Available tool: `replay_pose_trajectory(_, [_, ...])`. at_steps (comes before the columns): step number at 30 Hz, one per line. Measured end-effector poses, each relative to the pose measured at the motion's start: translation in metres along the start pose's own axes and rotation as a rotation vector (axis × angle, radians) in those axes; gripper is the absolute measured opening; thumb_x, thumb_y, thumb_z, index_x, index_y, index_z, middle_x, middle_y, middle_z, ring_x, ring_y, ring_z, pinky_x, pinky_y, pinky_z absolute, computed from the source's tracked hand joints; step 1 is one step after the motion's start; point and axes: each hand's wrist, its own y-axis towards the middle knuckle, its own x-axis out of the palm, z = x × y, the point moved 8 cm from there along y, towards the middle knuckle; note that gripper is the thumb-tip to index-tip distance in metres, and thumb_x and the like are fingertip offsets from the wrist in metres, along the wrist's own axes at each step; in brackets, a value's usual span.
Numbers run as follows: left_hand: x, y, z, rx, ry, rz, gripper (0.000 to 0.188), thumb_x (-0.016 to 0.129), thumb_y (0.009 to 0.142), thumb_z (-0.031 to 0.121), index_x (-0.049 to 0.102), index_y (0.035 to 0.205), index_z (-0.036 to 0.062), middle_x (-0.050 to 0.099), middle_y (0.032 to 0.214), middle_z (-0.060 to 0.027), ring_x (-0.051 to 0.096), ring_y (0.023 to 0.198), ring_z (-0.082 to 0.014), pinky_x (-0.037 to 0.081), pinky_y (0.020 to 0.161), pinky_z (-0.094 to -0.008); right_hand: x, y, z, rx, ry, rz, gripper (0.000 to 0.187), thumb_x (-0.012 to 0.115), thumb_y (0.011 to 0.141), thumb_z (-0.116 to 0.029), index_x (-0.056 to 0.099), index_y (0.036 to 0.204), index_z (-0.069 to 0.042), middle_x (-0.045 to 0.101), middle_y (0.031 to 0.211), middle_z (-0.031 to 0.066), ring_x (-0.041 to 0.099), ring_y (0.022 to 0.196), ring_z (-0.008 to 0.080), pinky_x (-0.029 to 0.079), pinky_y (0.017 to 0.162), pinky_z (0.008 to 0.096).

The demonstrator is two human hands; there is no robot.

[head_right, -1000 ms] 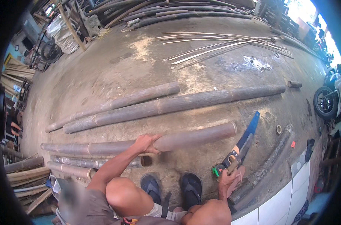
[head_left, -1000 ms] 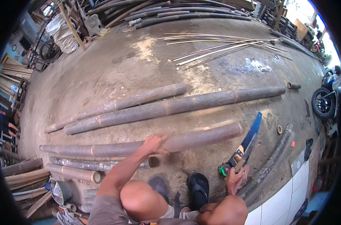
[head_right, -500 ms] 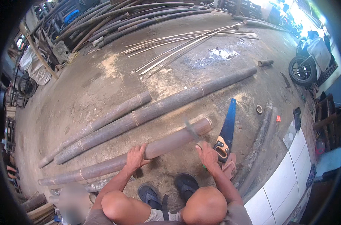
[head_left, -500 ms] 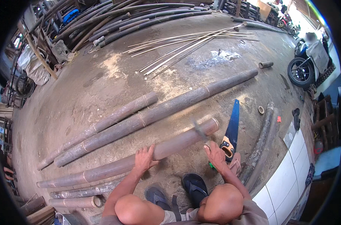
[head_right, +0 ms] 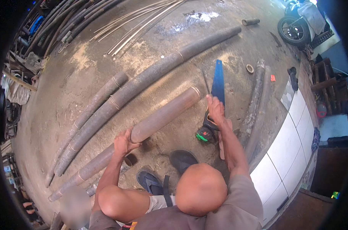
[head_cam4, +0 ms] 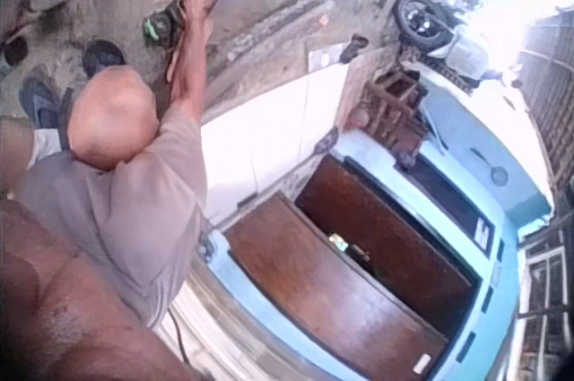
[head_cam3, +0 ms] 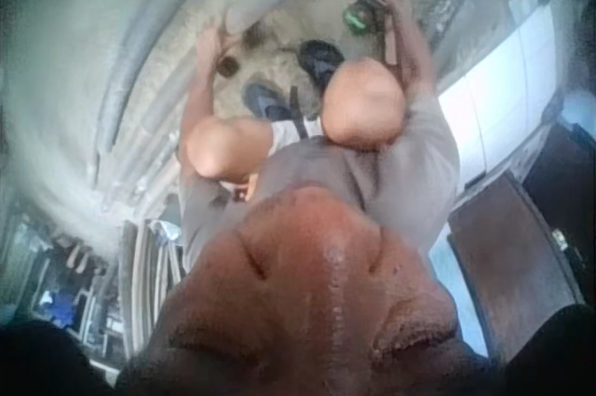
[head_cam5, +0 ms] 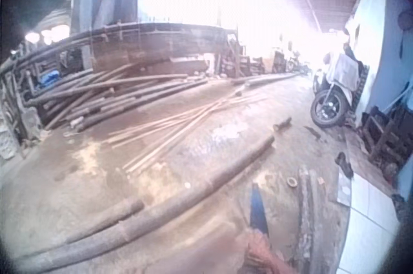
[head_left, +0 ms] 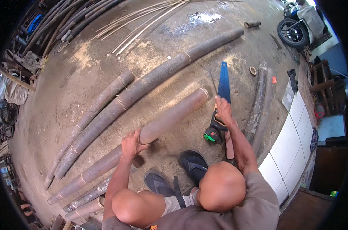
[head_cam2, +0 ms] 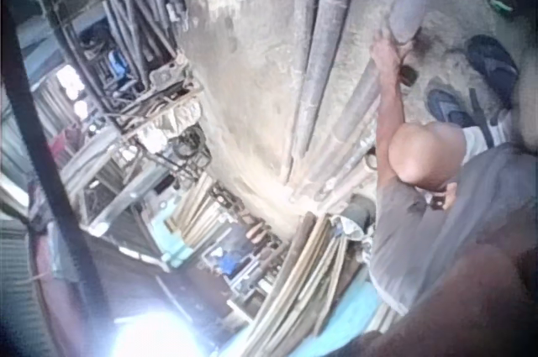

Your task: The person smooths the surface of several bamboo poles using a hand saw, rotating each pole to work around its circumference. The person handles multiple poles one at a time, placing each smoothed pole aside after finishing.

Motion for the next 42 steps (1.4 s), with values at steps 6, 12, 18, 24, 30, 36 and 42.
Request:
replay_pose_trajectory(6, [-0.014,0.004,-0.018,-0.100,-0.030,-0.110,0.099,0.093,0.062,0.056,0.057,0.146,0.0183,0.072,0.122,-0.0187,0.069,0.114,-0.0393,0.056,0.096,-0.0518,-0.002,0.001,-0.030,-0.113,0.021,-0.030,0.028,0.060,0.101,-0.020,0.061,0.129,-0.015,0.061,0.092,0.0100,0.066,0.062,0.0272,0.059,0.060,0.0399])
replay_pose_trajectory(12, [-0.015,0.002,-0.054,-0.107,-0.167,-0.156,0.099,0.094,0.060,0.054,0.058,0.146,0.0198,0.072,0.122,-0.0196,0.069,0.114,-0.0406,0.056,0.098,-0.0516,-0.025,0.016,-0.062,0.134,0.583,-0.402,0.062,0.051,0.105,-0.062,0.063,0.112,-0.002,0.070,0.092,0.0362,0.070,0.096,0.0546,0.053,0.078,0.0644])
replay_pose_trajectory(18, [-0.015,-0.010,-0.016,-0.045,0.139,0.097,0.104,0.095,0.057,0.055,0.057,0.147,0.0198,0.072,0.115,-0.0202,0.069,0.107,-0.0451,0.056,0.097,-0.0543,-0.033,0.025,-0.052,0.116,0.518,-0.263,0.045,0.052,0.107,-0.050,0.065,0.120,-0.008,0.070,0.094,0.0315,0.071,0.091,0.0513,0.054,0.078,0.0614])
replay_pose_trajectory(24, [-0.015,0.037,-0.042,-0.026,-0.151,-0.150,0.105,0.094,0.059,0.056,0.056,0.149,0.0192,0.074,0.118,-0.0205,0.071,0.110,-0.0419,0.057,0.095,-0.0520,0.017,0.024,0.006,0.431,0.689,-0.140,0.044,0.052,0.108,-0.049,0.067,0.117,-0.009,0.071,0.097,0.0279,0.072,0.088,0.0486,0.057,0.075,0.0576])
replay_pose_trajectory(30, [-0.018,0.029,-0.028,-0.068,0.014,-0.081,0.109,0.095,0.060,0.051,0.049,0.155,0.0215,0.067,0.123,-0.0194,0.066,0.116,-0.0418,0.053,0.099,-0.0535,-0.015,0.035,-0.016,0.383,0.755,-0.175,0.061,0.050,0.105,-0.063,0.063,0.106,-0.004,0.072,0.089,0.0317,0.071,0.095,0.0539,0.056,0.080,0.0616])
replay_pose_trajectory(36, [-0.018,0.020,-0.032,-0.034,0.169,0.092,0.112,0.099,0.059,0.037,0.045,0.156,0.0227,0.059,0.123,-0.0143,0.058,0.117,-0.0374,0.048,0.099,-0.0538,-0.023,0.041,-0.027,0.290,0.657,-0.306,0.073,0.047,0.103,-0.070,0.064,0.100,0.000,0.072,0.089,0.0337,0.071,0.096,0.0541,0.055,0.082,0.0632])
replay_pose_trajectory(42, [-0.019,0.018,-0.032,-0.024,0.196,0.083,0.111,0.098,0.059,0.038,0.046,0.155,0.0227,0.059,0.122,-0.0141,0.057,0.117,-0.0367,0.047,0.097,-0.0554,-0.031,0.043,-0.047,0.081,0.478,-0.322,0.066,0.049,0.106,-0.061,0.071,0.102,0.001,0.073,0.093,0.0311,0.071,0.096,0.0536,0.056,0.083,0.0601])
